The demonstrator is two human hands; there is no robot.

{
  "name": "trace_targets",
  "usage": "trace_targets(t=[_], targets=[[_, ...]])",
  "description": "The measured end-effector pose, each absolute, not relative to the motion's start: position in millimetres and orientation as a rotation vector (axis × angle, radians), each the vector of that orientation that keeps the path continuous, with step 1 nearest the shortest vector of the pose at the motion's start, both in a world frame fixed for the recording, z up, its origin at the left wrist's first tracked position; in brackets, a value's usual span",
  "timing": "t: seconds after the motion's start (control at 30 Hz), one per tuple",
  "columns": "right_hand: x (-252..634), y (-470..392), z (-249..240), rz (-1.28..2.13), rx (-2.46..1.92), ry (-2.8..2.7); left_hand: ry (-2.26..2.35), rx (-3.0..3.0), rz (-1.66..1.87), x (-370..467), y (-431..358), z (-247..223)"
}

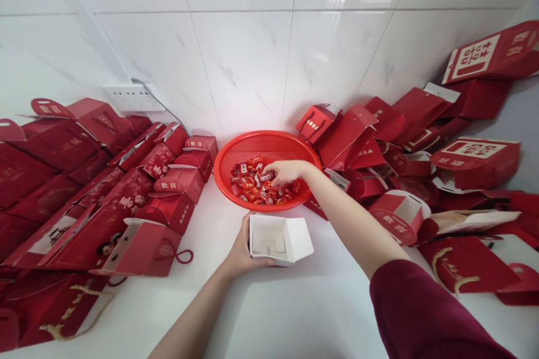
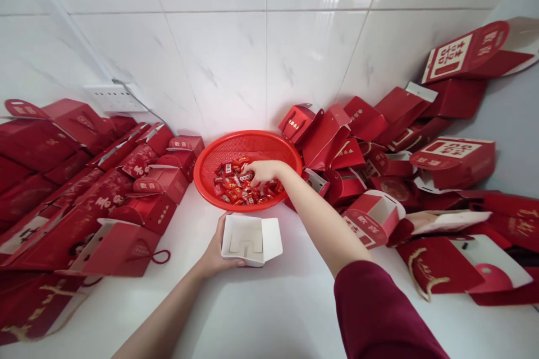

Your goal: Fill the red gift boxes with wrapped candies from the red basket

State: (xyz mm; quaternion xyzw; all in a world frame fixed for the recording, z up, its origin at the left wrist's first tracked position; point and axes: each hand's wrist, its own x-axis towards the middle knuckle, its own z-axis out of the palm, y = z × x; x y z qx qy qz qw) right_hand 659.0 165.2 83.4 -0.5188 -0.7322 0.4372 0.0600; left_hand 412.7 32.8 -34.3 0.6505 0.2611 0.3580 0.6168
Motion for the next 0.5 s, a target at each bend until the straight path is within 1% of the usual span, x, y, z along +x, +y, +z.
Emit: trace_targets(t=[0.3, 0.5], targets=[[665.2, 91.5, 69.7, 1.010, -1.384, -1.913, 0.621, 1.600, 0.867, 415.4, 32.8, -34.5], [657.9, 28.4, 71.3, 0.954, -1.270, -1.819, 0.630, 1.640, 0.882, 415.0, 29.3, -31.9]])
